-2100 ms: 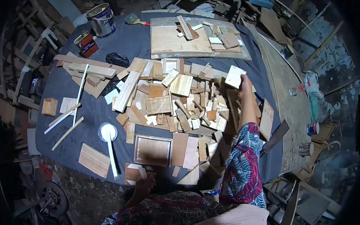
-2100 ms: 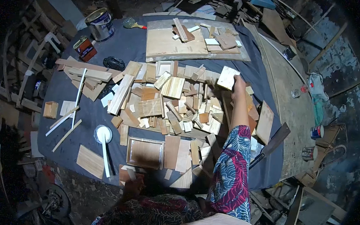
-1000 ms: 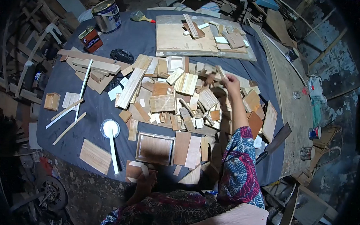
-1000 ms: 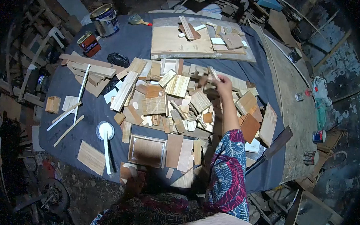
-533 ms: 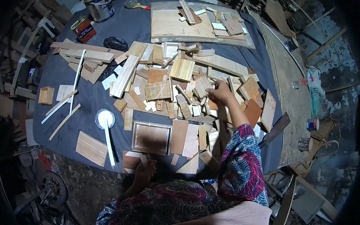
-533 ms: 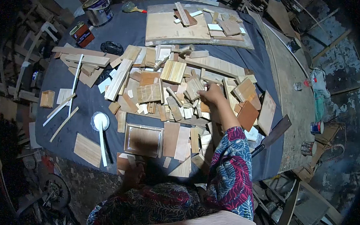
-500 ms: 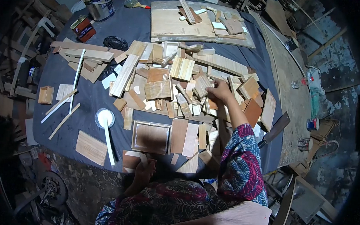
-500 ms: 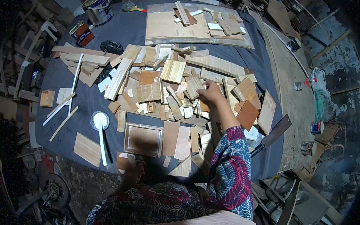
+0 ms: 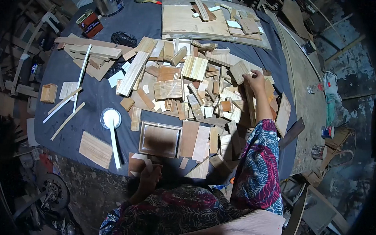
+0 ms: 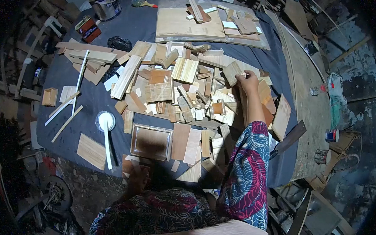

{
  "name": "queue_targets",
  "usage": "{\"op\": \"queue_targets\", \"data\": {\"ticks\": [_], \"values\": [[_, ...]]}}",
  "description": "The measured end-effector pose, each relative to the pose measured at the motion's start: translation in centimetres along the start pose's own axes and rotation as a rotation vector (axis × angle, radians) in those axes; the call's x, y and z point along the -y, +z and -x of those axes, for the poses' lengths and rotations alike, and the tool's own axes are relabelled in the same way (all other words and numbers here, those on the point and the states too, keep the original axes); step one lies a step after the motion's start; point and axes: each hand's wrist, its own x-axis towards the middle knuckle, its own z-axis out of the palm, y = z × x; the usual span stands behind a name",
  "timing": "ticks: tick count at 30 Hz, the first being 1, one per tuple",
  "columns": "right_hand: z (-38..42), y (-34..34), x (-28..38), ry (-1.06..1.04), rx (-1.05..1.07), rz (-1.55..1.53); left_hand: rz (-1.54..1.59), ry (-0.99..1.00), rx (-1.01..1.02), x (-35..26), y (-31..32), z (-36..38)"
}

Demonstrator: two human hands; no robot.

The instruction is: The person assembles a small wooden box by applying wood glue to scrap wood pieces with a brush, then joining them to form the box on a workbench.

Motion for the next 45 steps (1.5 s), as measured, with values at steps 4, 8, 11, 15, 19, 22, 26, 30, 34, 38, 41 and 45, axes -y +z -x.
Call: {"op": "queue_targets", "data": {"ticks": [4,8,11,15,19,22,26,30,34,38,41,45], "values": [[1.8,-0.6,0.1,-0.187,-0.031,0.164,-0.048,-0.008,-0.054,-1.3,0.7,0.7],[5.7,-2.3,1.9,-0.320,0.275,0.462,-0.014,-0.027,-0.055,-1.9,0.7,0.4],[10.2,-3.4,5.9,-0.367,0.417,0.791,-0.039,-0.003,-0.081,-1.9,0.9,0.3],[8.8,-0.9,0.1,-0.512,0.434,0.737,-0.086,-0.015,-0.028,-1.8,0.9,0.1],[8.7,-1.2,2.5,-0.054,0.378,0.320,-0.109,0.007,-0.001,-1.9,1.2,0.2],[7.7,0.2,1.5,-0.157,0.446,0.182,-0.104,-0.001,-0.001,-1.6,1.1,0.3],[9.8,0.1,3.8,-0.332,0.152,0.539,-0.081,-0.015,-0.035,-1.5,1.0,0.8],[14.0,-1.7,7.1,-0.397,0.463,0.662,-0.073,0.011,-0.019,-1.0,0.0,0.9],[15.6,-0.1,4.3,-0.602,0.428,0.826,-0.040,-0.004,-0.071,-2.1,0.7,1.1],[13.1,-0.7,2.6,-0.645,0.339,0.421,-0.029,-0.020,-0.061,-2.2,1.0,1.3],[10.8,-1.8,2.6,-0.634,0.213,0.147,-0.031,0.010,-0.045,-1.7,0.9,1.1],[6.9,-3.4,1.1,-0.501,0.138,-0.024,-0.002,-0.015,-0.034,-0.7,0.7,1.2]]}}
